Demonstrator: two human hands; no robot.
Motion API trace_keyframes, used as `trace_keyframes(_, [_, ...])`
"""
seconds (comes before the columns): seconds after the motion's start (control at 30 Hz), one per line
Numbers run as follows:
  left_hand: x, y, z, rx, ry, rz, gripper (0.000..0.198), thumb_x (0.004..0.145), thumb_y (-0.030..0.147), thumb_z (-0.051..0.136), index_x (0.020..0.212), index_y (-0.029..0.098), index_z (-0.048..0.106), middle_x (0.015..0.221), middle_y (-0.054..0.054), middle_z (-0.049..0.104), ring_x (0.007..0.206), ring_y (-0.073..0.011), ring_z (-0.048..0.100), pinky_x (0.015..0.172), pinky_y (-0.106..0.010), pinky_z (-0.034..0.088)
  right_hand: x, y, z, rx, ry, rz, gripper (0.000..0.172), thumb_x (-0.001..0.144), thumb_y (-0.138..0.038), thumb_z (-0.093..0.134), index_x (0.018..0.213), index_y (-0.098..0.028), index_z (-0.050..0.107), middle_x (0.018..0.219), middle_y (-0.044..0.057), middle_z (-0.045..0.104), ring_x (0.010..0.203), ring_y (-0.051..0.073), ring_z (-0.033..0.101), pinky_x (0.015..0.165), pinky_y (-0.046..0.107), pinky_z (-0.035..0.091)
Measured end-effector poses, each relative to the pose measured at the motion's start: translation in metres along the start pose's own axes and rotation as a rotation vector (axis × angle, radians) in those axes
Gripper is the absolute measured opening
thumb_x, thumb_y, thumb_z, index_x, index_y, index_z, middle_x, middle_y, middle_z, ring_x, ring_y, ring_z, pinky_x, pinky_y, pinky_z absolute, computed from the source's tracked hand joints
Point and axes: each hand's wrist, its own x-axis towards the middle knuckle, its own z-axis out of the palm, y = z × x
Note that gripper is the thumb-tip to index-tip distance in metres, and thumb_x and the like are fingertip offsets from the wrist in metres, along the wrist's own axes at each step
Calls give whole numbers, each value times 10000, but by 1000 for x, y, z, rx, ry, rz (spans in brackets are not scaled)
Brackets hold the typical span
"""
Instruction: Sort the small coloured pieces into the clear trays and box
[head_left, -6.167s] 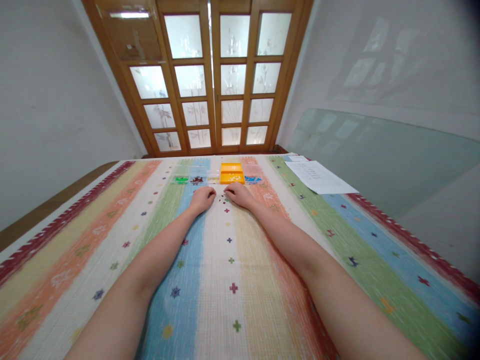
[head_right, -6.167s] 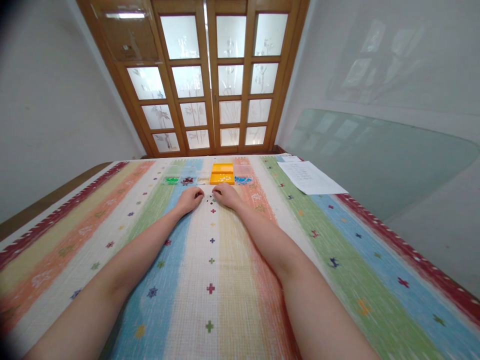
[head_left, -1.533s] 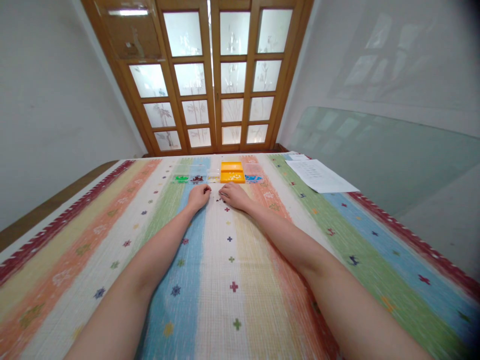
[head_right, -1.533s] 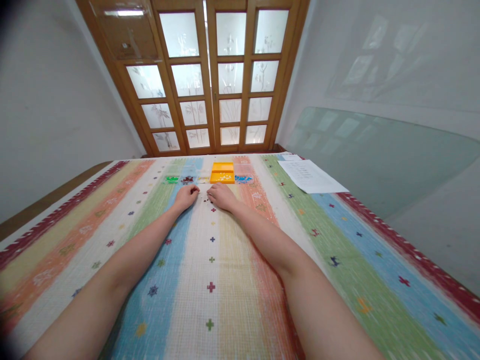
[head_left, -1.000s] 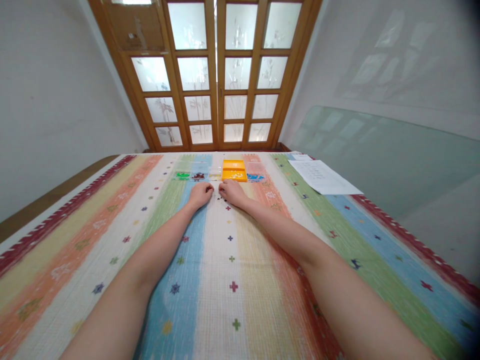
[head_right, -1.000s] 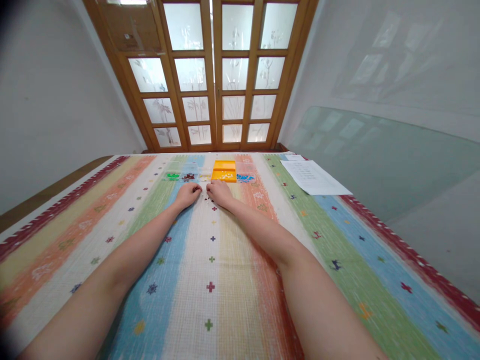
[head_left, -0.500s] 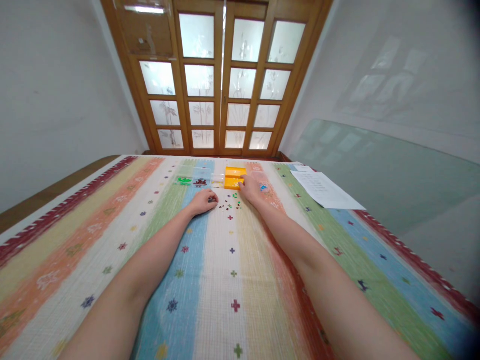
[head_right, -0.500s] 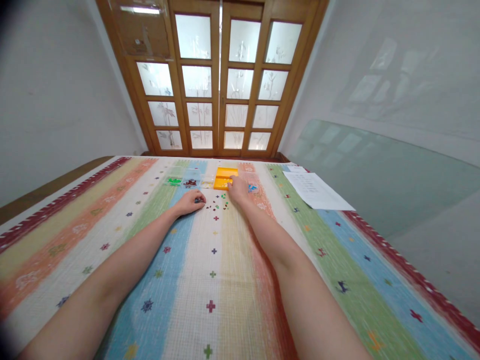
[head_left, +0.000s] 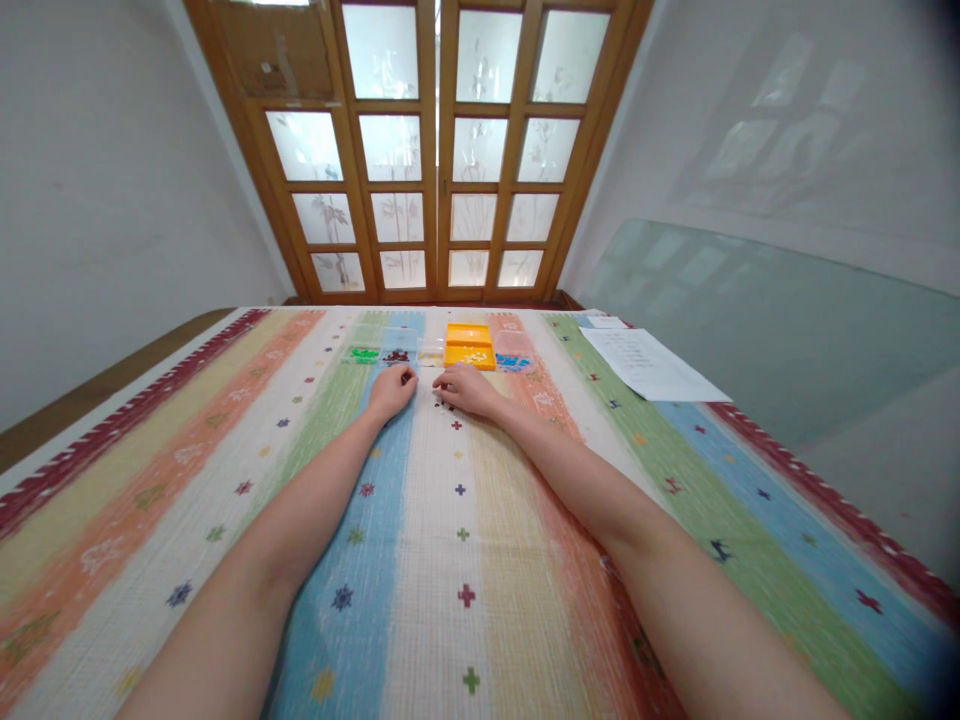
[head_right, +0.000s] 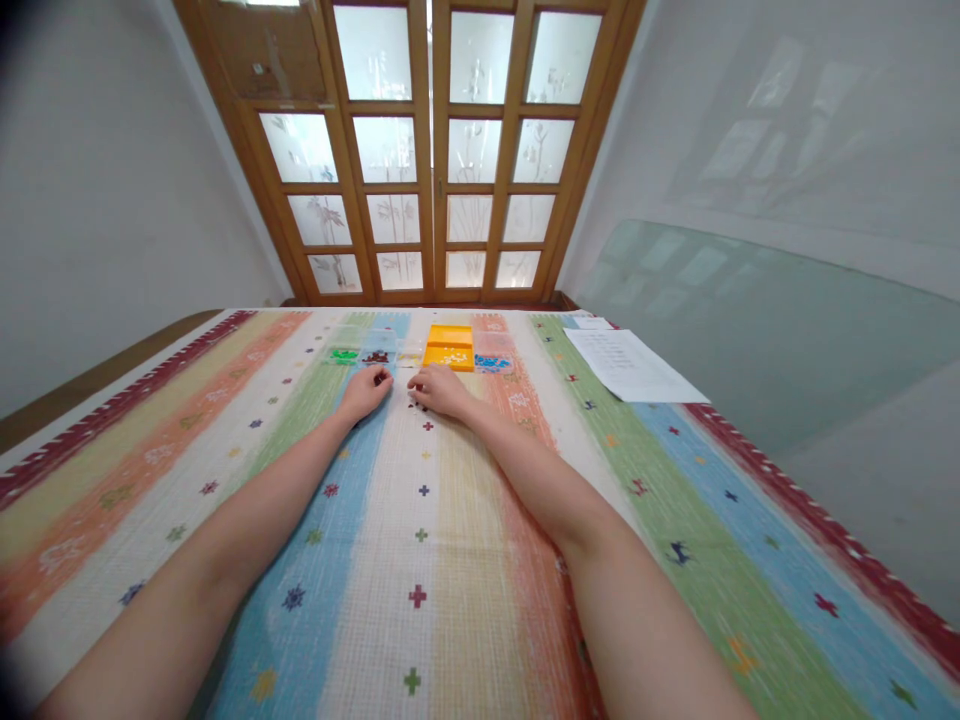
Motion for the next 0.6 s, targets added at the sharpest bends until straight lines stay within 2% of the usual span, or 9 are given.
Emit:
trace_keyframes(0.07, [1,-2,-1,6,11,-33,139,923,237,586,873,193,708,879,-60,732,814,-223,632,766,-326,471,-2,-1,1,25,-10,-17,215,975,-252,713,1164,-203,802,1104,100,768,993,224,648,900,317,435])
trace_keyframes(0.33, [-2,3,1,81,-30,-5,174,926,264,602,903,201,763,943,-85,757,887,-244,654,845,-346,480,6,-6,11,90,-30,-28,244,959,-160,689,1174,-180,802,1117,105,777,998,210,659,899,288,449])
trace_keyframes(0.5, [-3,4,0,104,-30,-4,188,932,272,591,901,203,763,957,-86,755,901,-243,651,859,-347,481,14,-16,8,50,-114,40,239,931,-105,647,1080,-172,822,1039,86,790,922,195,674,836,252,446])
trace_keyframes(0.6, [-4,4,0,115,-29,-1,174,924,277,601,894,208,758,952,-83,755,910,-244,647,873,-350,479,15,-20,6,8,-113,68,213,936,-111,637,1039,-163,816,1018,91,788,902,194,670,808,247,436])
